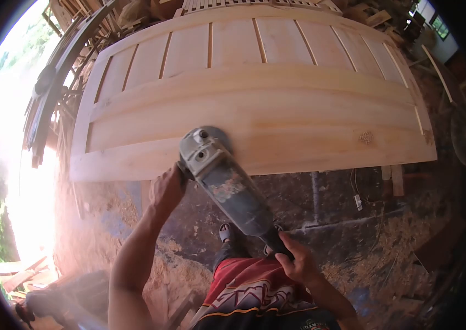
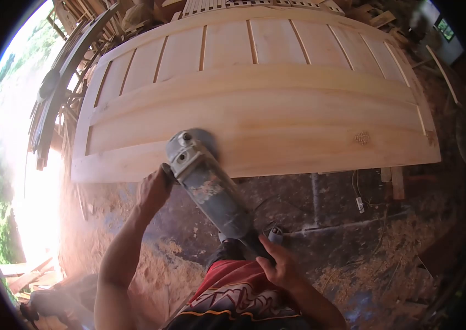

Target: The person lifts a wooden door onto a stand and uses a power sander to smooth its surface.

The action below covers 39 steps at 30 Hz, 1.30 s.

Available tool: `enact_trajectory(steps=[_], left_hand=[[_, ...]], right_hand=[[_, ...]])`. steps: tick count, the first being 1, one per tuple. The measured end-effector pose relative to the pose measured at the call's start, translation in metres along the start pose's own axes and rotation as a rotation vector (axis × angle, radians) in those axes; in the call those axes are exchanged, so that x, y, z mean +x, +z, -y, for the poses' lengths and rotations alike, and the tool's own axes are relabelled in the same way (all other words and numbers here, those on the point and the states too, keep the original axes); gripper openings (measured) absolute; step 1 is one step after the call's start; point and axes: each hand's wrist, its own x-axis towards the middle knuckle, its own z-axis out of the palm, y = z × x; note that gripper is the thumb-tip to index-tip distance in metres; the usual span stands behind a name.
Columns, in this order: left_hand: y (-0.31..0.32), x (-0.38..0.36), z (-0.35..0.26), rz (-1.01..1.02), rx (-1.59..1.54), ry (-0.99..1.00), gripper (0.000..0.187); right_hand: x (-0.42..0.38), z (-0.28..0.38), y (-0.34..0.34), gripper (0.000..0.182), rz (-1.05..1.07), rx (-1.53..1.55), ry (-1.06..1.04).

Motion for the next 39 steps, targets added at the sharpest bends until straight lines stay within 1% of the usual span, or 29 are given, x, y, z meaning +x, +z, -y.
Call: enact_trajectory(steps=[1, 2, 3, 5, 7, 8, 10, 12, 14, 15, 17, 18, 20, 22, 23, 26, 27, 28, 30, 32, 34, 36, 39], left_hand=[[0.013, 0.008, -0.023, 0.026, 0.024, 0.035, 0.023], [0.013, 0.015, -0.059, 0.138, 0.019, -0.013, 0.024], [0.014, 0.017, -0.093, 0.121, 0.037, 0.051, 0.023], [0.023, 0.029, -0.155, 0.183, 0.052, 0.132, 0.021], [0.047, 0.046, -0.210, 0.187, 0.000, 0.253, 0.015], [0.051, 0.050, -0.240, 0.168, 0.021, 0.324, 0.012], [0.067, 0.063, -0.286, 0.158, -0.033, 0.394, 0.016], [0.083, 0.066, -0.308, -0.032, -0.084, 0.569, 0.015], [0.090, 0.066, -0.307, -0.065, -0.115, 0.564, 0.015], [0.088, 0.066, -0.305, -0.079, -0.132, 0.561, 0.015], [0.081, 0.064, -0.281, -0.009, -0.099, 0.453, 0.017], [0.073, 0.062, -0.261, 0.026, -0.081, 0.398, 0.017], [0.052, 0.056, -0.211, 0.072, -0.006, 0.308, 0.012], [0.034, 0.047, -0.154, 0.091, -0.013, 0.187, 0.014], [0.027, 0.043, -0.123, 0.071, -0.024, 0.123, 0.016], [0.004, 0.028, -0.028, 0.043, -0.027, -0.014, 0.020], [0.004, 0.023, 0.008, 0.006, -0.015, -0.049, 0.021], [-0.007, 0.015, 0.036, -0.027, -0.011, -0.072, 0.019], [-0.012, 0.007, 0.100, -0.062, -0.022, -0.121, 0.018], [-0.027, -0.001, 0.144, -0.087, -0.010, -0.160, 0.017], [-0.036, -0.004, 0.175, -0.107, 0.046, -0.150, 0.017], [-0.038, -0.004, 0.193, -0.115, 0.060, -0.158, 0.017], [-0.033, 0.001, 0.175, -0.124, 0.080, -0.156, 0.015]], right_hand=[[-0.017, -0.004, -0.018, 0.057, -0.036, -0.053, 0.059], [-0.034, -0.010, -0.036, 0.056, -0.070, -0.104, 0.117], [-0.053, -0.022, -0.053, 0.057, -0.105, -0.136, 0.150], [-0.085, -0.042, -0.084, 0.059, -0.186, -0.153, 0.196], [-0.120, -0.067, -0.111, 0.062, -0.282, -0.139, 0.227], [-0.136, -0.083, -0.123, 0.064, -0.333, -0.136, 0.245], [-0.150, -0.089, -0.146, 0.066, -0.414, -0.073, 0.327], [-0.156, -0.087, -0.156, 0.068, -0.462, -0.012, 0.375], [-0.154, -0.088, -0.163, 0.069, -0.484, 0.030, 0.378], [-0.151, -0.088, -0.162, 0.069, -0.462, 0.040, 0.367], [-0.142, -0.086, -0.150, 0.068, -0.421, 0.064, 0.349], [-0.134, -0.084, -0.141, 0.067, -0.377, -0.004, 0.314], [-0.107, -0.076, -0.117, 0.065, -0.281, -0.130, 0.235], [-0.073, -0.054, -0.088, 0.062, -0.198, -0.094, 0.214], [-0.054, -0.041, -0.072, 0.061, -0.158, -0.080, 0.204], [0.010, 0.002, -0.018, 0.059, -0.081, -0.096, -0.008], [0.024, 0.004, 0.004, 0.058, -0.051, -0.102, -0.034], [0.037, 0.007, 0.025, 0.058, -0.022, -0.109, -0.059], [0.071, 0.033, 0.060, 0.057, 0.038, -0.093, -0.131], [0.095, 0.038, 0.099, 0.059, 0.069, -0.051, -0.216], [0.111, 0.048, 0.122, 0.061, 0.128, -0.052, -0.180], [0.118, 0.053, 0.130, 0.062, 0.163, -0.043, -0.159], [0.117, 0.050, 0.113, 0.063, 0.148, -0.028, -0.153]])
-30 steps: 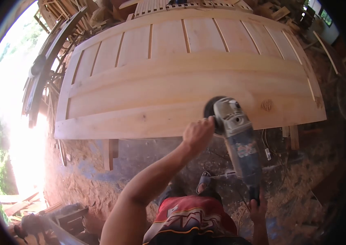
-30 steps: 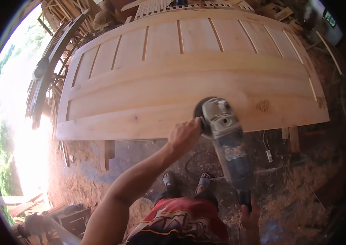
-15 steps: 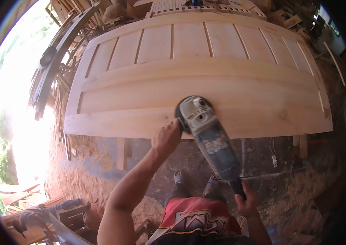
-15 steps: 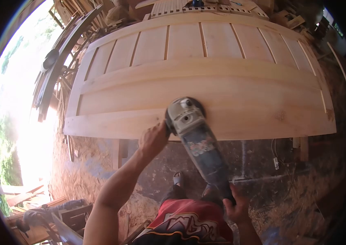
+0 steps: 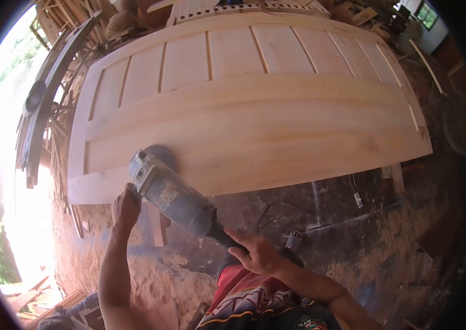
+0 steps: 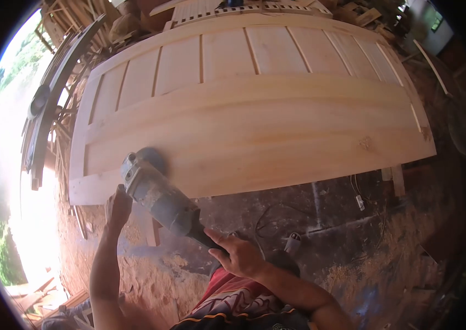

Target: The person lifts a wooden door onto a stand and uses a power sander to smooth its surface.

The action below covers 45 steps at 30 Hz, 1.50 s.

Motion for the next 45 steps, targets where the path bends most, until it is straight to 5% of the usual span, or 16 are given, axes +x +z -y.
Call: enact_trajectory(steps=[8, 11, 18, 22, 27, 32, 36, 40, 45], left_hand=[[0.036, -0.015, -0.228, 0.039, -0.019, 0.145, 0.014], [0.053, -0.025, -0.339, 0.122, -0.048, 0.246, 0.020], [0.079, -0.030, -0.598, 0.254, -0.062, 0.427, 0.016], [0.098, -0.026, -0.693, 0.290, -0.043, 0.543, 0.014], [0.105, -0.023, -0.700, 0.227, -0.048, 0.483, 0.015], [0.102, -0.030, -0.598, 0.132, -0.071, 0.356, 0.022], [0.083, -0.044, -0.543, 0.165, -0.041, 0.243, 0.021], [0.083, -0.045, -0.551, 0.176, -0.031, 0.273, 0.021], [0.108, -0.040, -0.655, 0.206, -0.046, 0.423, 0.017]], right_hand=[[-0.133, -0.054, -0.141, 0.056, -0.247, -0.010, 0.048], [-0.205, -0.070, -0.219, 0.056, -0.233, -0.035, 0.284], [-0.338, -0.142, -0.363, 0.055, -0.426, -0.041, 0.444], [-0.387, -0.173, -0.419, 0.053, -0.503, 0.002, 0.567], [-0.373, -0.178, -0.433, 0.053, -0.514, -0.018, 0.429], [-0.318, -0.156, -0.403, 0.057, -0.415, -0.067, 0.142], [-0.295, -0.145, -0.382, 0.056, -0.268, 0.001, 0.246], [-0.305, -0.144, -0.379, 0.056, -0.304, 0.023, 0.270], [-0.365, -0.168, -0.416, 0.057, -0.449, -0.041, 0.368]])
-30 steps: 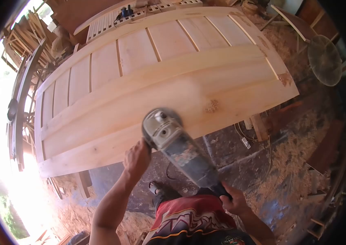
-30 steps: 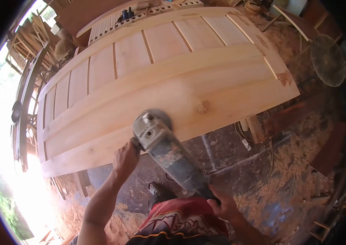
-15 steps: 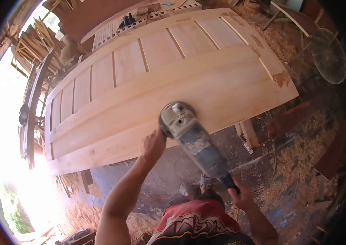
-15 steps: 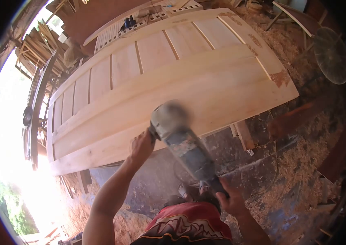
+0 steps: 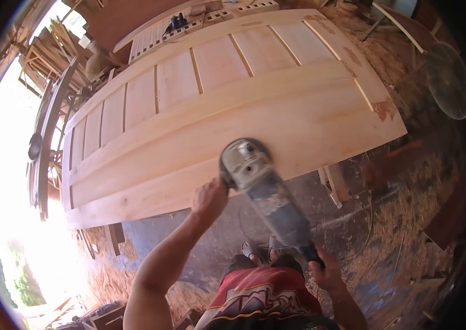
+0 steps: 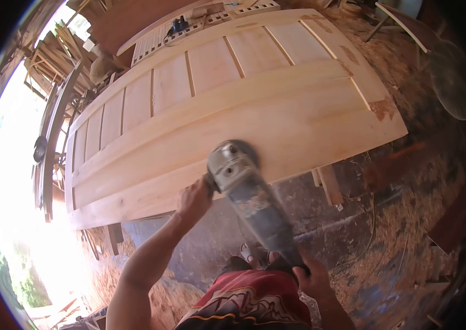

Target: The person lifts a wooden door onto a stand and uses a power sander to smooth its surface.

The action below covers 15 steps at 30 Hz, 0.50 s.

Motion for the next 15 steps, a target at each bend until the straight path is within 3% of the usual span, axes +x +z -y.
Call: enact_trajectory(steps=[4, 7, 11, 15], left_hand=[[0.006, 0.037, -0.092, 0.066, 0.003, 0.122, 0.014], [0.009, 0.048, -0.121, 0.069, -0.015, 0.179, 0.014], [0.012, 0.040, -0.110, 0.044, -0.041, 0.163, 0.013], [0.003, 0.010, -0.057, 0.042, -0.007, 0.070, 0.012]], right_hand=[[-0.022, -0.049, -0.052, 0.064, -0.073, -0.030, 0.110], [-0.023, -0.048, -0.069, 0.068, -0.116, 0.015, 0.134], [-0.026, -0.058, -0.062, 0.068, -0.107, 0.009, 0.114], [-0.018, -0.039, -0.032, 0.061, -0.043, 0.014, 0.007]])
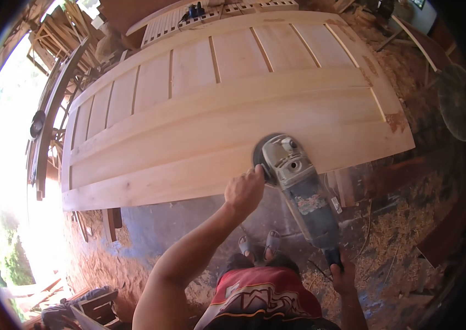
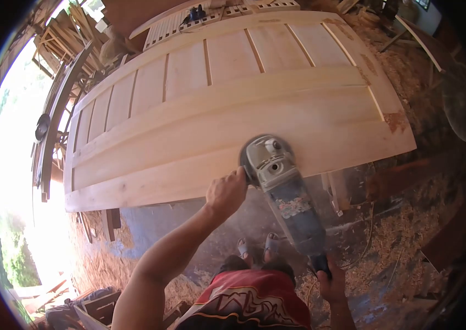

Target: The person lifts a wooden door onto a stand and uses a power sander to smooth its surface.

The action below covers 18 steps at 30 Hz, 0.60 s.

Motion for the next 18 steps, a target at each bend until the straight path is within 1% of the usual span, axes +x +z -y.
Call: enact_trajectory(steps=[3, 6, 8, 10, 12, 13, 14, 15, 18], left_hand=[[-0.008, -0.032, 0.048, -0.033, -0.019, -0.101, 0.014], [-0.022, -0.065, 0.098, -0.059, -0.037, -0.203, 0.017], [-0.027, -0.085, 0.135, -0.075, -0.024, -0.285, 0.018], [-0.024, -0.106, 0.182, -0.154, -0.027, -0.286, 0.019], [-0.027, -0.129, 0.218, -0.178, 0.003, -0.323, 0.019], [-0.028, -0.137, 0.233, -0.188, 0.007, -0.341, 0.019], [-0.028, -0.146, 0.247, -0.198, 0.012, -0.360, 0.019], [-0.030, -0.153, 0.256, -0.222, 0.006, -0.336, 0.019], [-0.027, -0.163, 0.255, -0.230, 0.017, -0.379, 0.019]], right_hand=[[0.006, 0.024, 0.033, 0.055, 0.096, 0.008, 0.046], [0.025, 0.067, 0.070, 0.054, 0.187, 0.028, -0.016], [0.032, 0.070, 0.101, 0.055, 0.219, 0.025, -0.087], [0.039, 0.084, 0.131, 0.057, 0.251, 0.017, -0.146], [0.052, 0.104, 0.156, 0.058, 0.282, 0.001, -0.205], [0.058, 0.112, 0.164, 0.058, 0.343, -0.013, -0.196], [0.063, 0.118, 0.170, 0.058, 0.404, -0.025, -0.187], [0.065, 0.120, 0.172, 0.058, 0.469, -0.036, -0.181], [0.070, 0.113, 0.171, 0.058, 0.521, -0.017, -0.200]])
